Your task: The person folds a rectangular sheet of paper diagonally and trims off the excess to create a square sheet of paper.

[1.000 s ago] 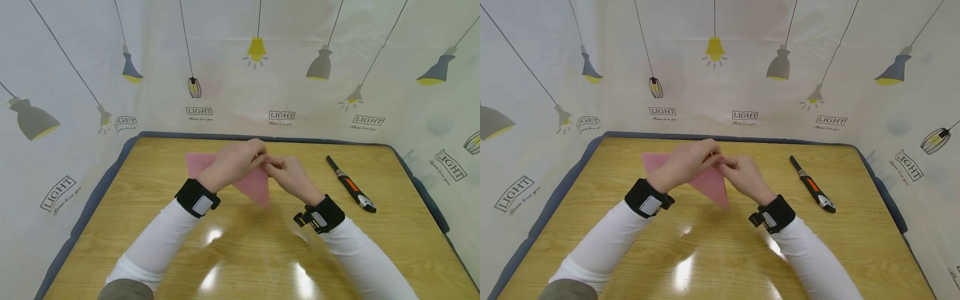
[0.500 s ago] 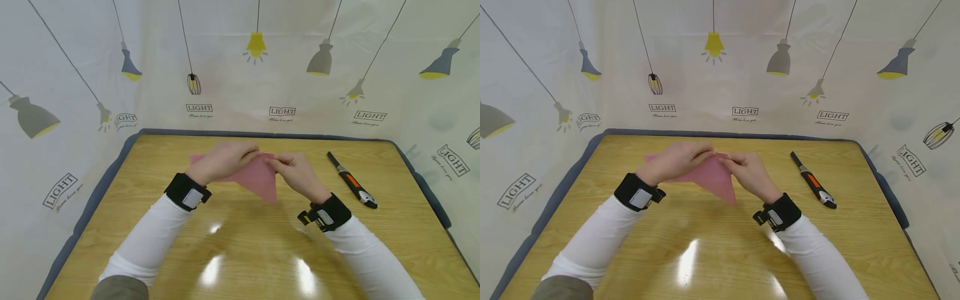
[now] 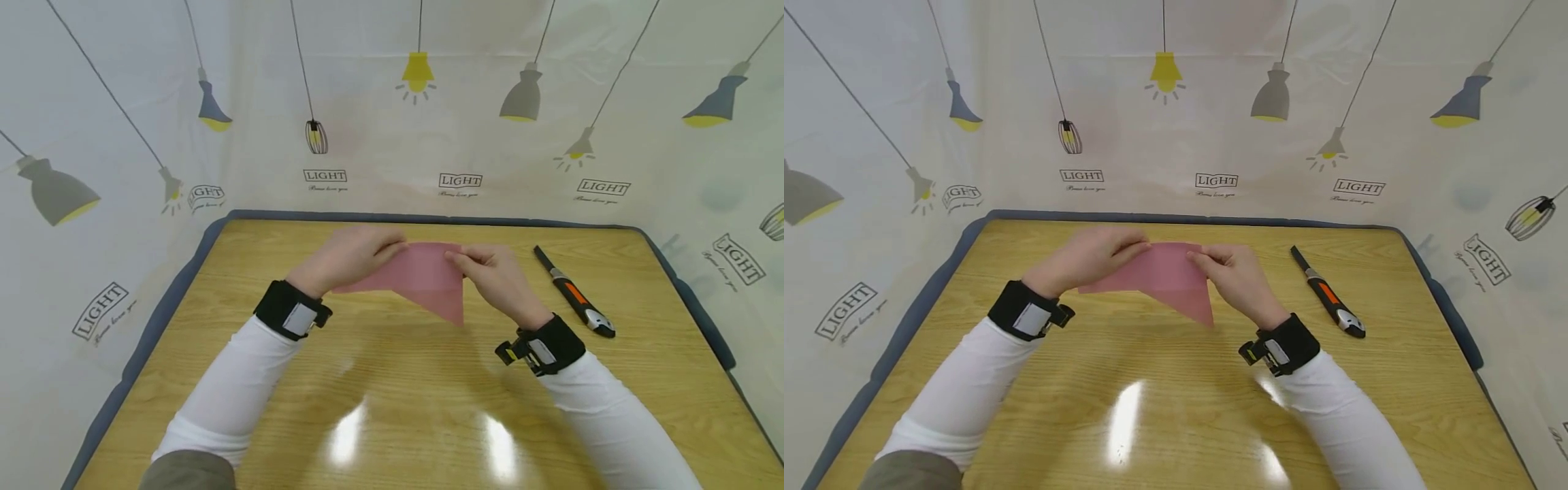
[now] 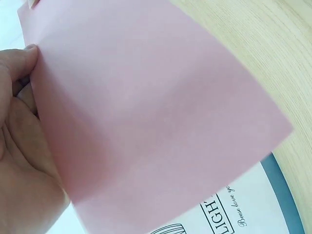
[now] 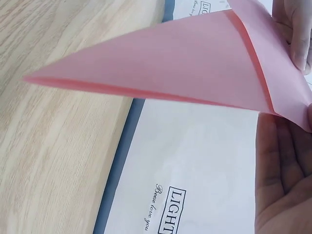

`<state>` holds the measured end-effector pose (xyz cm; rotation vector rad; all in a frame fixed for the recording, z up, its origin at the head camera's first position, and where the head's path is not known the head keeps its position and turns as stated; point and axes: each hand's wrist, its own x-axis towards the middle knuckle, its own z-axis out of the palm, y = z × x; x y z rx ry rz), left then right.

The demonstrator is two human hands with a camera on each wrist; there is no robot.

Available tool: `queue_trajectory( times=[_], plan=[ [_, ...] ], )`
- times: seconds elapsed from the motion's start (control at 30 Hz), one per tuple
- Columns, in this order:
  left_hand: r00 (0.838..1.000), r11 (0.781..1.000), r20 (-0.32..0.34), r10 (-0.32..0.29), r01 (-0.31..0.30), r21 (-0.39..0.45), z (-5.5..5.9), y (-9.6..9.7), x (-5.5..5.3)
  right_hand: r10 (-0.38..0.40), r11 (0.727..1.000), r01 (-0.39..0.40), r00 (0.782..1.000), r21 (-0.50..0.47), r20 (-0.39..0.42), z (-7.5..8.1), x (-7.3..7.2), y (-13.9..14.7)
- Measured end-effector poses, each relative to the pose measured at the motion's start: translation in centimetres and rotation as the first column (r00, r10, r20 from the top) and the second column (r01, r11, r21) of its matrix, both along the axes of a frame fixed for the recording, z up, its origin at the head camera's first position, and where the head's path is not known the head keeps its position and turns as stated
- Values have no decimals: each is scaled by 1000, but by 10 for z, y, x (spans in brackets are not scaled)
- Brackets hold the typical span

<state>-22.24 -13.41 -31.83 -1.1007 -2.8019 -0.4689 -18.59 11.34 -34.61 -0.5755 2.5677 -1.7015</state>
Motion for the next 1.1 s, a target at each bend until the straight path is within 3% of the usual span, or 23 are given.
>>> queue_trajectory(
  times=[0.3,0.53,0.63,0.9,1.1],
  plan=[
    [999,999,6,40,-40,-9,0,-12,-3,-18,1000,18,1000,-23,-15,0,0,11],
    [991,994,85,107,-110,28,-1,-28,-5,-63,998,64,997,-30,34,-11,-11,26],
    [987,992,111,112,-118,51,-1,-34,-6,-80,996,80,997,-30,24,-19,-19,32],
    [978,979,165,126,-149,137,1,-50,-7,-70,995,69,997,-76,-12,-24,-25,42],
    [955,942,255,150,-216,255,-2,-53,-6,-81,993,82,997,-89,16,-24,-24,44]
  ],
)
